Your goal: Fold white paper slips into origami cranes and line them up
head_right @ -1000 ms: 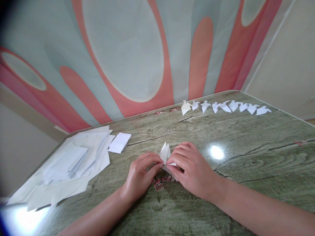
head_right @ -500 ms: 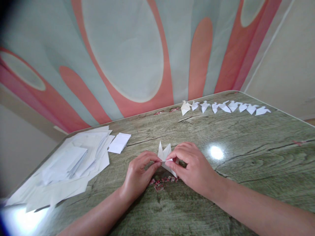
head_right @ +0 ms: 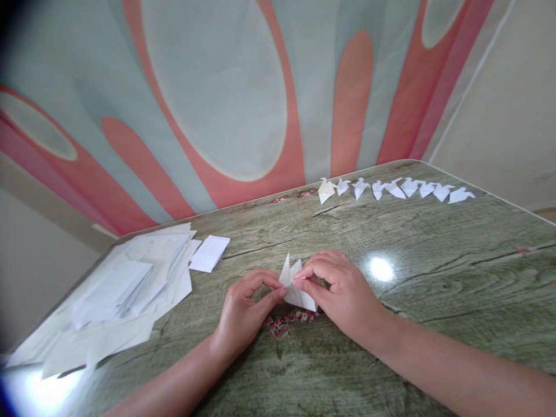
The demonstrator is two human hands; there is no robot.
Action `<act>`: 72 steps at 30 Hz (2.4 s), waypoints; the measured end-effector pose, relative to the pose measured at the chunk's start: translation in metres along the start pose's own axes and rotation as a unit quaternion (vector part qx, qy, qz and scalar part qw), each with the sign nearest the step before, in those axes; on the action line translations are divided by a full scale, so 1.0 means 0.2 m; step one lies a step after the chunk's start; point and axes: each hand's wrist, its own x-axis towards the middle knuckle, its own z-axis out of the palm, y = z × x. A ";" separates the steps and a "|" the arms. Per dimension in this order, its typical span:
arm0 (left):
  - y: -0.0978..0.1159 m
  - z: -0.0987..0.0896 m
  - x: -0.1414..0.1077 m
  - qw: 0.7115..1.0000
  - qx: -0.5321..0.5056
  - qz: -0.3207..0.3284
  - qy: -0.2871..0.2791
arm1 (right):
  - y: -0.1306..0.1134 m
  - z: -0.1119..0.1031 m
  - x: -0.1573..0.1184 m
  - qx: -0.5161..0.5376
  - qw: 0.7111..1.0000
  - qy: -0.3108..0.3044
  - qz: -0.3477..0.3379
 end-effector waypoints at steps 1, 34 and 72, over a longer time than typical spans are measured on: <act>0.00 0.00 0.00 1.000 0.000 0.005 -0.002 | 0.00 0.00 0.00 0.006 1.000 0.001 0.010; -0.08 -0.03 0.05 0.959 -0.183 -0.214 -0.039 | 0.01 -0.03 0.02 0.026 0.994 -0.087 0.054; 0.00 0.04 -0.02 0.997 0.000 -0.080 -0.004 | 0.03 0.01 0.00 0.221 0.932 -0.174 0.229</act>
